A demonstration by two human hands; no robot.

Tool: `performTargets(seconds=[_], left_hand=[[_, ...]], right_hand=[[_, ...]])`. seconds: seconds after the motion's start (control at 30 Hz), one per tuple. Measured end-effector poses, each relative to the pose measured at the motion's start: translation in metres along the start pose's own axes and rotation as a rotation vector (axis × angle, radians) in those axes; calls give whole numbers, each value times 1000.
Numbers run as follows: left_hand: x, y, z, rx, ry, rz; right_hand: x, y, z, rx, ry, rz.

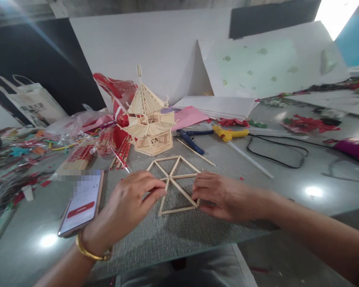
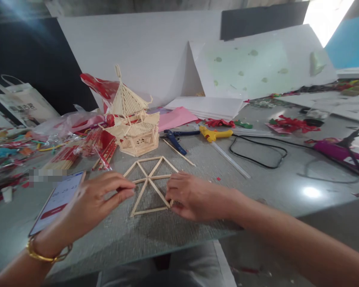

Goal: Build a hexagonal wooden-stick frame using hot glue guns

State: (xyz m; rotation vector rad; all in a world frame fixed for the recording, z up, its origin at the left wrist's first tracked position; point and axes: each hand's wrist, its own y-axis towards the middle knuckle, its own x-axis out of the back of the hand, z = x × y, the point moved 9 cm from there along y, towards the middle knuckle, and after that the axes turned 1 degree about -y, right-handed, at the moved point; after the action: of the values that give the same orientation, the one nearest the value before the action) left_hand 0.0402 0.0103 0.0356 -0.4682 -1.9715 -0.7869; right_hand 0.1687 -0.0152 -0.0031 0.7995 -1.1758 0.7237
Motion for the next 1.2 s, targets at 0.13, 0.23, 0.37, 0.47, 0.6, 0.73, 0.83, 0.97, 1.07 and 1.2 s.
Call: performTargets(seconds=[0.13,0.23,0.37,0.47,0.6,0.73,0.83,0.97,1.07,1.2], left_hand=[[-10,-9,14,100,-19,185],[-26,-18,18,140,-55,282],[-39,-23,18,172,-76,348],[-43,-22,17,162,-94,382],[-46,-22,19,137,-134,410],[-48,-20,20,112,-163,407],[-50,-19,21,108,-170,397],[-49,-18,21,81,-179,370],[-49,-16,22,75,-194,363],[-48,-15,23,90,-207,353]], right_hand=[[2,1,2,3,-21,6],[3,2,3,4,-47,12],[3,0,2,6,-52,-3],[9,-1,3,18,-80,-73],[16,9,16,42,-132,-166],[-1,33,36,106,-205,-95],[-21,48,40,126,-240,-52],[-34,56,36,111,-246,-57],[-35,55,35,113,-233,-71],[-33,54,37,112,-234,-57]])
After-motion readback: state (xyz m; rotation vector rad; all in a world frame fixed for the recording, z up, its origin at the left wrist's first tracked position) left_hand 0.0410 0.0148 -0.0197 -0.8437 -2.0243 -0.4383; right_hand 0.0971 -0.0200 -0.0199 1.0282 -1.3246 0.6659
